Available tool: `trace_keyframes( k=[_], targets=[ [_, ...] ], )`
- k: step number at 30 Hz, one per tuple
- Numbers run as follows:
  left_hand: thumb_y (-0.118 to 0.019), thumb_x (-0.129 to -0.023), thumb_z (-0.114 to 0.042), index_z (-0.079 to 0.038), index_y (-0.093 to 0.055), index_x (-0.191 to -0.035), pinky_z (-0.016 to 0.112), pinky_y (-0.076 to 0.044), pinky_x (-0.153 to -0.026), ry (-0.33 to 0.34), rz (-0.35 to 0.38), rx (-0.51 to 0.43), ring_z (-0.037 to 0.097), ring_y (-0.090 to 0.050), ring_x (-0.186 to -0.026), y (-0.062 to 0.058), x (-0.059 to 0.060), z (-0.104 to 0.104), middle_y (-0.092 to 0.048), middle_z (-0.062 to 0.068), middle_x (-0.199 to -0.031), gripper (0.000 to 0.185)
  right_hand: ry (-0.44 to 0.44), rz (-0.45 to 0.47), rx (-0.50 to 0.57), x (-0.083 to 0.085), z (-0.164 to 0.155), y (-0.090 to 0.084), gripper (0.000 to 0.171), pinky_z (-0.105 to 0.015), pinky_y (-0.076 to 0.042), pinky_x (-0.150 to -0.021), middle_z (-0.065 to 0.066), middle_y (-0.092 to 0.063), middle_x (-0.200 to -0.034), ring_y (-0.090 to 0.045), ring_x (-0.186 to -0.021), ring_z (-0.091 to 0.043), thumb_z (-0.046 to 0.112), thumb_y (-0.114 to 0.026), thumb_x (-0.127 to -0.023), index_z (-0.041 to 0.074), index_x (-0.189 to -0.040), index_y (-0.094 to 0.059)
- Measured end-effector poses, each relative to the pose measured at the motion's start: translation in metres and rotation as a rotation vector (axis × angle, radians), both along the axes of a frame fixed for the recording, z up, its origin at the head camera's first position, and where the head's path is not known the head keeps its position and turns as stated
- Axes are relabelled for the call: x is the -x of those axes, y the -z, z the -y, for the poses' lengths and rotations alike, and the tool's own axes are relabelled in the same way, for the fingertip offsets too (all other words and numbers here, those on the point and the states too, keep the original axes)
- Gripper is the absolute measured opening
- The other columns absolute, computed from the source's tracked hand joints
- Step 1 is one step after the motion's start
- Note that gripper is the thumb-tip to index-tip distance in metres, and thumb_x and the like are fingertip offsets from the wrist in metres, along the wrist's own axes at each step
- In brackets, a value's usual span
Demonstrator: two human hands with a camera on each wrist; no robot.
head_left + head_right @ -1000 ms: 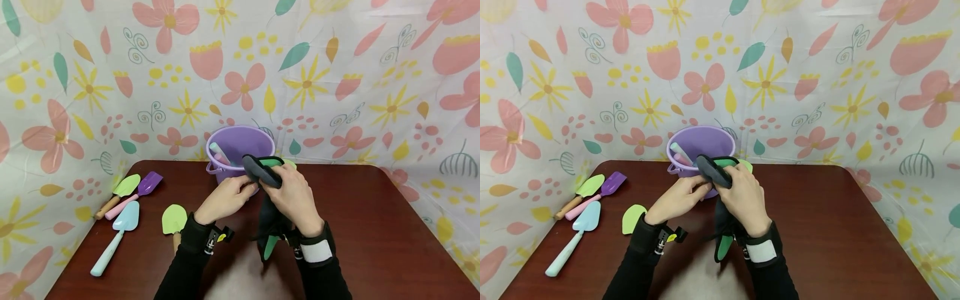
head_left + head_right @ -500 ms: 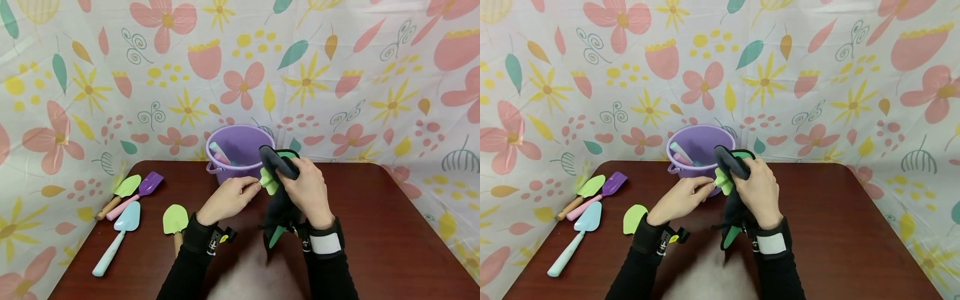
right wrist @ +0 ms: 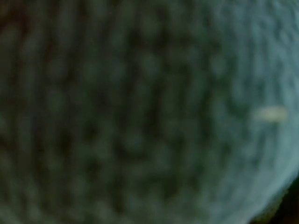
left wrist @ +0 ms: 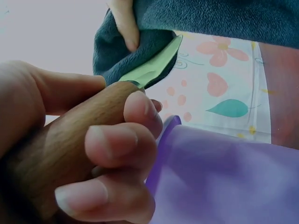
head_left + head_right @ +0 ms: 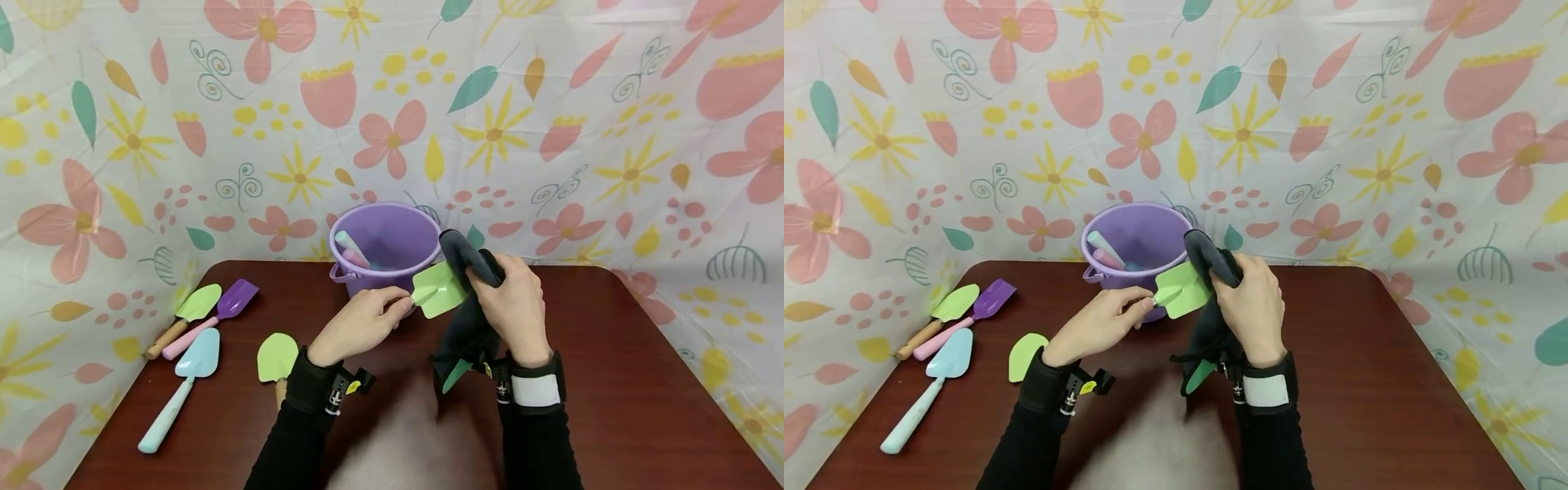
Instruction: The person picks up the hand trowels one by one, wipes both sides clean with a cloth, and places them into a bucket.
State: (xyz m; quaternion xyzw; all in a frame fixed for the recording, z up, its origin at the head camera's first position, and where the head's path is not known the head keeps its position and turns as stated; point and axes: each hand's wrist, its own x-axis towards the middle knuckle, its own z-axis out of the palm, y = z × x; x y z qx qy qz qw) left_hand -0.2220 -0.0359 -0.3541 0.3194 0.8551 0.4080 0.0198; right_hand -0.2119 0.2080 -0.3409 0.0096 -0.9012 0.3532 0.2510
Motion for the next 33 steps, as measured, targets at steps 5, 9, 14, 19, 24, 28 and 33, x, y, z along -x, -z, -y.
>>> trace_keyframes(
  k=[5, 9, 14, 19, 24, 28, 33],
  targets=[
    [-0.046, -0.106, -0.027, -0.017, -0.062, -0.105, 0.029, -0.04, -0.063, -0.005, 0.008, -0.007, 0.011, -0.047, -0.062, -0.001, 0.001, 0.004, -0.056, -0.002, -0.075, 0.019, 0.012, 0.001, 0.036, -0.002, -0.008, -0.002, 0.027, -0.051, -0.045, -0.071, -0.017, -0.061, -0.107, -0.057, -0.091, -0.037, 0.031, -0.067, -0.094, 0.007, -0.106, -0.068],
    [-0.046, -0.106, -0.028, -0.018, -0.062, -0.103, 0.028, -0.038, -0.061, -0.011, 0.003, -0.021, 0.011, -0.044, -0.059, -0.001, 0.005, 0.004, -0.055, -0.002, -0.074, 0.019, -0.002, -0.039, 0.051, -0.005, -0.011, -0.006, 0.025, -0.049, -0.044, -0.073, -0.017, -0.063, -0.105, -0.057, -0.092, -0.036, 0.028, -0.067, -0.093, 0.006, -0.104, -0.069],
    [-0.046, -0.105, -0.028, -0.019, -0.06, -0.097, 0.029, -0.037, -0.061, -0.041, 0.0, -0.045, 0.011, -0.043, -0.058, -0.003, 0.008, 0.005, -0.053, -0.003, -0.072, 0.018, -0.048, -0.093, 0.039, -0.011, -0.009, -0.013, 0.023, -0.045, -0.042, -0.074, -0.014, -0.064, -0.1, -0.057, -0.089, -0.031, 0.027, -0.068, -0.093, 0.006, -0.101, -0.069],
    [-0.046, -0.105, -0.03, -0.019, -0.057, -0.089, 0.029, -0.037, -0.062, -0.06, 0.002, -0.078, 0.011, -0.042, -0.058, -0.003, 0.009, 0.007, -0.051, -0.002, -0.07, 0.023, -0.106, -0.117, 0.037, -0.017, -0.001, -0.015, 0.021, -0.043, -0.042, -0.074, -0.011, -0.063, -0.099, -0.057, -0.088, -0.027, 0.026, -0.07, -0.092, 0.006, -0.101, -0.069],
    [-0.046, -0.105, -0.03, -0.018, -0.057, -0.089, 0.031, -0.039, -0.065, -0.077, 0.02, -0.109, 0.013, -0.044, -0.061, -0.001, 0.008, 0.01, -0.051, 0.001, -0.071, 0.023, -0.171, -0.092, 0.037, -0.017, 0.009, -0.016, 0.019, -0.041, -0.041, -0.071, -0.009, -0.062, -0.099, -0.056, -0.085, -0.023, 0.024, -0.071, -0.091, 0.007, -0.1, -0.069],
    [-0.047, -0.105, -0.029, -0.017, -0.059, -0.092, 0.033, -0.04, -0.067, -0.1, 0.026, -0.124, 0.014, -0.049, -0.066, -0.001, 0.007, 0.013, -0.053, 0.001, -0.073, 0.022, -0.22, -0.061, 0.015, -0.015, 0.016, -0.015, 0.02, -0.04, -0.042, -0.07, -0.009, -0.062, -0.102, -0.056, -0.085, -0.023, 0.023, -0.072, -0.09, 0.008, -0.102, -0.069],
    [-0.046, -0.106, -0.028, -0.016, -0.056, -0.089, 0.034, -0.039, -0.066, -0.094, 0.01, -0.139, 0.015, -0.051, -0.069, -0.002, 0.007, 0.012, -0.052, 0.002, -0.074, 0.023, -0.238, -0.022, -0.024, -0.014, 0.026, -0.013, 0.022, -0.038, -0.043, -0.064, -0.008, -0.061, -0.099, -0.056, -0.079, -0.023, 0.026, -0.073, -0.09, 0.008, -0.102, -0.07]
  ],
)
